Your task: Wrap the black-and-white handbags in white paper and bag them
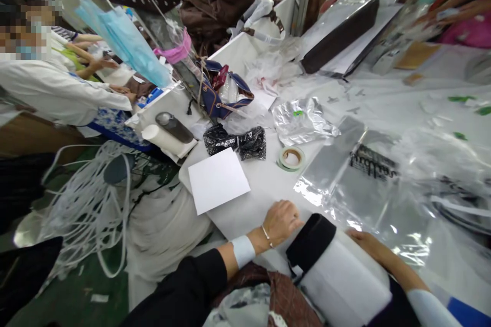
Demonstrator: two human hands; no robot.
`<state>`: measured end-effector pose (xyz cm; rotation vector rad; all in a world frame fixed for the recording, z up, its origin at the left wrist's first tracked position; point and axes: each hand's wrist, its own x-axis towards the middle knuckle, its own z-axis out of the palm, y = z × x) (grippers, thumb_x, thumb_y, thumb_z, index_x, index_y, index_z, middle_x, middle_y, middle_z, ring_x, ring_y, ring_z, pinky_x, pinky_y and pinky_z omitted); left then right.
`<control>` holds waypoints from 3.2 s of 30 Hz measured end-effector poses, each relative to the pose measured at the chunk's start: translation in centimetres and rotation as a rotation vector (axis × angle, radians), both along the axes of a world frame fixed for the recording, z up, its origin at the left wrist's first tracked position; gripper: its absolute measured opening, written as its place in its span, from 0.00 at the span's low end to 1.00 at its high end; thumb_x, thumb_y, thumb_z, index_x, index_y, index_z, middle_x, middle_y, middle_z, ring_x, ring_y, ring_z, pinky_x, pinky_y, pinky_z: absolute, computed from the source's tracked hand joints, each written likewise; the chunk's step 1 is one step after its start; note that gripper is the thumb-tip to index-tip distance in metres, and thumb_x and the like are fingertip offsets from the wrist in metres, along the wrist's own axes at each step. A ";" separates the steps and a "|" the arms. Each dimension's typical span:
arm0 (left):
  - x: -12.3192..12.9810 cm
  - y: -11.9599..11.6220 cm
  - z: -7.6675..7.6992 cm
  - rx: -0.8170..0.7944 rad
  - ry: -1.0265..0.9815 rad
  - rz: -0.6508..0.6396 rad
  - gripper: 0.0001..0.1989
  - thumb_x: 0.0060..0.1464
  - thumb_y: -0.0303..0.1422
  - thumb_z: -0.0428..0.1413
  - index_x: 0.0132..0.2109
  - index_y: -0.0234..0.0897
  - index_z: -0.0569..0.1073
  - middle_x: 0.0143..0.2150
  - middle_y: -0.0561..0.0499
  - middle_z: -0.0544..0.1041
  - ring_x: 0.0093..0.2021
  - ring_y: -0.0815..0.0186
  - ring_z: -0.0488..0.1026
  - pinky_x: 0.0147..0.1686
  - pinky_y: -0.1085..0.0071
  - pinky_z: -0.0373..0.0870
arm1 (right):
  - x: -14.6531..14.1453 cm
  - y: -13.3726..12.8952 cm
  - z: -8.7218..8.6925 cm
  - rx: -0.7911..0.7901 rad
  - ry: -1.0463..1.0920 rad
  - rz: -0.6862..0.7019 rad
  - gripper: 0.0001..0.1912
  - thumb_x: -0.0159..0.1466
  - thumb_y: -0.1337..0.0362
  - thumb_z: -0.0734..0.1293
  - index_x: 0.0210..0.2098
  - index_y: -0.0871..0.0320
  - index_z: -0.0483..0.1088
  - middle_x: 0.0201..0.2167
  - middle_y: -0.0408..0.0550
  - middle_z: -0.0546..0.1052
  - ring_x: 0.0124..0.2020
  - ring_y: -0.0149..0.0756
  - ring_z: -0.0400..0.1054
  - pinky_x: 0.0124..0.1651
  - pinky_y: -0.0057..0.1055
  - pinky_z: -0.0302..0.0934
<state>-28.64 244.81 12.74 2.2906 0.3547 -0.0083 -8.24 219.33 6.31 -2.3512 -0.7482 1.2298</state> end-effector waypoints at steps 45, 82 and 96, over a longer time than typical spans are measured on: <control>-6.1 2.2 9.4 0.442 -0.524 -0.475 0.09 0.66 0.29 0.49 0.39 0.40 0.73 0.33 0.51 0.77 0.35 0.64 0.71 0.37 0.65 0.66 | -16.7 13.6 13.4 0.838 0.842 -0.993 0.31 0.49 0.46 0.78 0.44 0.59 0.72 0.43 0.53 0.81 0.44 0.47 0.76 0.48 0.42 0.71; 2.1 -2.5 2.9 0.207 0.507 -0.347 0.10 0.62 0.39 0.53 0.35 0.40 0.71 0.30 0.55 0.78 0.33 0.65 0.74 0.31 0.70 0.56 | -14.1 -3.7 5.3 0.176 -1.017 -0.254 0.34 0.68 0.52 0.64 0.69 0.56 0.53 0.61 0.56 0.71 0.65 0.51 0.59 0.71 0.57 0.41; 20.0 -2.0 -6.5 0.359 0.100 -0.648 0.16 0.53 0.38 0.65 0.46 0.37 0.73 0.46 0.45 0.76 0.47 0.56 0.70 0.46 0.62 0.66 | -3.9 -5.4 6.5 0.391 -0.446 -0.696 0.16 0.67 0.49 0.64 0.36 0.53 0.77 0.37 0.49 0.80 0.40 0.42 0.75 0.47 0.40 0.69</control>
